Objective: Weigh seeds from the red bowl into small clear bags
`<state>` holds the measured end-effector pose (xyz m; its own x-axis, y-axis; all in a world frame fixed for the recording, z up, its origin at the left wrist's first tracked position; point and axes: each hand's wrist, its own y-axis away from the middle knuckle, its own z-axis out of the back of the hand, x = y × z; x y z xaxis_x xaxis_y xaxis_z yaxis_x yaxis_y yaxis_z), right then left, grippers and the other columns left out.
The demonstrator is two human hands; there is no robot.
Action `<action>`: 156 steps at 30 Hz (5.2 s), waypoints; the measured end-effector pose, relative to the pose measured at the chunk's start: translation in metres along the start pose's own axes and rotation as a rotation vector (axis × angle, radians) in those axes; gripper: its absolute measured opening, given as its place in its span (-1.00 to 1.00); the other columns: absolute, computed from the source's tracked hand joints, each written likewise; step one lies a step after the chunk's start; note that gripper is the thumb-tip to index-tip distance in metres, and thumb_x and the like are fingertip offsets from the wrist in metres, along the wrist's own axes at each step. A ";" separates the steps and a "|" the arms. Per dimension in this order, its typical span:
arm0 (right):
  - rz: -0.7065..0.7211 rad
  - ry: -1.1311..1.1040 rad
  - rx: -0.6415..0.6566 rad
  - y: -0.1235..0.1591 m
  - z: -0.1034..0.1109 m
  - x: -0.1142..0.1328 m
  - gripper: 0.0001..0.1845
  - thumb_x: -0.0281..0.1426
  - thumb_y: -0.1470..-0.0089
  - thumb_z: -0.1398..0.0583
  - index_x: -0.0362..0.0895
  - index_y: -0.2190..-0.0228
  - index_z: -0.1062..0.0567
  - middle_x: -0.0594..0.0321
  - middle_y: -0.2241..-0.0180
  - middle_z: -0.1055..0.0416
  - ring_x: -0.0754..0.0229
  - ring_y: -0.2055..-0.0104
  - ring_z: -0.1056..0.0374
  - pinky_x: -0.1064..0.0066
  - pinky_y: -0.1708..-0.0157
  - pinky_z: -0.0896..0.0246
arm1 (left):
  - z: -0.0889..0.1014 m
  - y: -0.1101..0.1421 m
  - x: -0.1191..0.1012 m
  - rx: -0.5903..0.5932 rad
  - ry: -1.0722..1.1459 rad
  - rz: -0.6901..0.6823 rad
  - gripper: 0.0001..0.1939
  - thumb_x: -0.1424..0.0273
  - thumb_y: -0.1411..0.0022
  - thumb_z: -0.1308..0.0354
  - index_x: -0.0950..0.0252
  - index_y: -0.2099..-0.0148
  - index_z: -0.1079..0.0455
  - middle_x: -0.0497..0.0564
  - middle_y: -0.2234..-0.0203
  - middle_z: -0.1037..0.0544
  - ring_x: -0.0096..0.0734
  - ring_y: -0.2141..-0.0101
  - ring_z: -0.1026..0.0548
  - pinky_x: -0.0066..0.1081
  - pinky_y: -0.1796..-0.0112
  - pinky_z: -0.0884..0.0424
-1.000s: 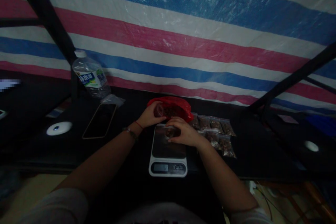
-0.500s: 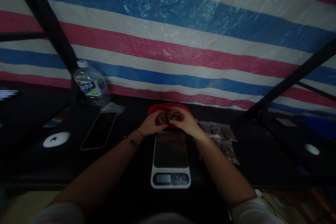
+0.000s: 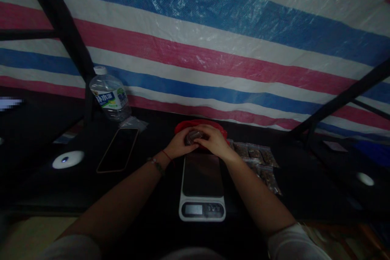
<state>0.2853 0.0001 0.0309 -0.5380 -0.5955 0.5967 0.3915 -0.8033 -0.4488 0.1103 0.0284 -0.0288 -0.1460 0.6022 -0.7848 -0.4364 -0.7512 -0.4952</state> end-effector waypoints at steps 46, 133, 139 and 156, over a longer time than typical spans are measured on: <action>-0.028 0.306 0.501 -0.029 -0.038 -0.054 -0.75 -0.47 0.01 -0.24 -0.18 0.21 -0.53 0.08 0.17 -0.45 0.11 0.16 -0.36 0.36 0.13 -0.20 | 0.036 -0.002 0.001 0.343 -0.553 0.171 -0.73 0.46 -0.05 0.00 0.17 0.27 -0.50 -0.04 0.40 -0.59 -0.36 0.42 -0.50 -0.46 0.37 -0.35; -0.086 0.085 -0.132 0.006 -0.012 -0.020 -0.85 -0.51 -0.08 -0.17 -0.11 0.35 -0.54 0.21 0.30 -0.50 0.20 0.21 -0.39 0.36 0.13 -0.25 | 0.005 -0.002 -0.015 0.244 -0.649 0.186 -0.70 0.20 -0.16 -0.06 0.20 0.11 -0.42 0.03 0.23 -0.55 -0.30 0.22 -0.50 -0.42 0.24 -0.37; -0.119 0.112 -0.068 0.004 -0.022 -0.014 -0.89 -0.45 -0.08 -0.19 -0.12 0.38 -0.55 0.21 0.34 -0.51 0.19 0.24 -0.39 0.36 0.15 -0.25 | 0.003 -0.002 -0.017 0.252 -0.672 0.220 -0.72 0.18 -0.16 -0.06 0.25 0.23 -0.44 0.04 0.32 -0.55 -0.29 0.29 -0.51 -0.41 0.30 -0.36; -0.362 0.327 0.331 0.024 -0.010 -0.048 -0.72 -0.51 0.04 -0.25 -0.11 0.22 -0.55 0.13 0.22 -0.53 0.12 0.23 -0.45 0.43 0.26 -0.23 | 0.012 0.000 -0.015 0.201 -0.699 0.321 -0.65 0.12 -0.12 -0.09 0.24 0.16 -0.41 0.03 0.34 -0.57 -0.29 0.32 -0.53 -0.44 0.35 -0.35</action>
<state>0.3128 0.0100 -0.0156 -0.8626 -0.2919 0.4132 0.3241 -0.9460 0.0083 0.1022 0.0227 -0.0127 -0.7863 0.4447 -0.4289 -0.4206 -0.8938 -0.1557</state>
